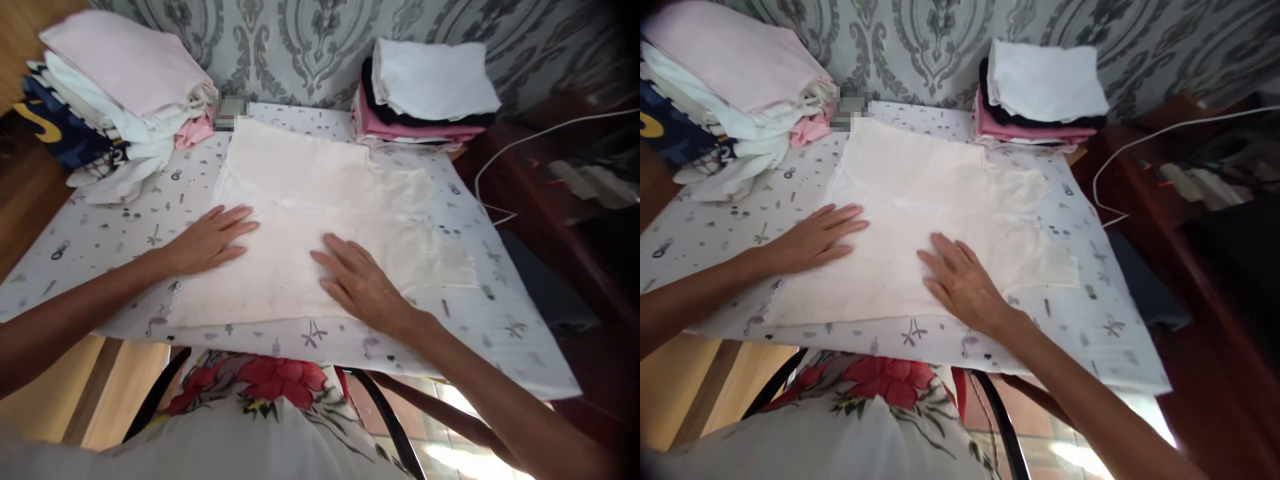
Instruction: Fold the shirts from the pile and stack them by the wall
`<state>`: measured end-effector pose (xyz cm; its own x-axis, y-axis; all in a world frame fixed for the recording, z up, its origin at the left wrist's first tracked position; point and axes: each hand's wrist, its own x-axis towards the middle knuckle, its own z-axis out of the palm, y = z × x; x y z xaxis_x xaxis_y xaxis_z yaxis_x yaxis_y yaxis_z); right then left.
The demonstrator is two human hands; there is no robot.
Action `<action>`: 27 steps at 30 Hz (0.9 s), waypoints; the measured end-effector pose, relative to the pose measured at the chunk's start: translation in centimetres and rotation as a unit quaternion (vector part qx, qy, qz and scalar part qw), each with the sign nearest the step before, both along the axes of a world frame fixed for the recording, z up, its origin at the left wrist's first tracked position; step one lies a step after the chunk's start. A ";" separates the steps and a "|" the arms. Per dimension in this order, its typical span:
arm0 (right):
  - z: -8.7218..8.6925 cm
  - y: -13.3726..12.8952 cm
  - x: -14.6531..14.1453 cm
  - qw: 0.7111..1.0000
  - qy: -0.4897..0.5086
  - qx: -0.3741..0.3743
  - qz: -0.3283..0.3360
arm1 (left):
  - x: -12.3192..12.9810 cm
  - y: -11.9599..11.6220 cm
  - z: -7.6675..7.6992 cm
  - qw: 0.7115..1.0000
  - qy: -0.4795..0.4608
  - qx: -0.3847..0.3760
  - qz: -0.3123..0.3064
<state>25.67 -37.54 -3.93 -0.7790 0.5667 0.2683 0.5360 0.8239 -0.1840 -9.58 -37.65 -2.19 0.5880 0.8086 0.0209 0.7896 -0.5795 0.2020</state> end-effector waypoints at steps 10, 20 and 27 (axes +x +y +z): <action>1.9 -7.6 0.9 0.998 0.008 -0.061 0.018 | 4.6 -2.8 0.1 0.996 -0.011 0.040 -0.076; 2.4 -6.1 6.3 0.996 0.041 -0.054 -0.055 | 3.9 -5.2 0.1 0.988 0.021 0.065 -0.141; 2.3 -5.5 8.5 0.995 0.063 -0.030 -0.073 | 1.2 -8.1 -1.1 0.986 0.017 0.103 -0.128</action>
<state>34.13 -43.09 -1.65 -0.6504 0.6888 0.3203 0.6183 0.7250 -0.3034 -8.34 -45.73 -3.30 0.7754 0.6143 0.1466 0.6166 -0.7866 0.0347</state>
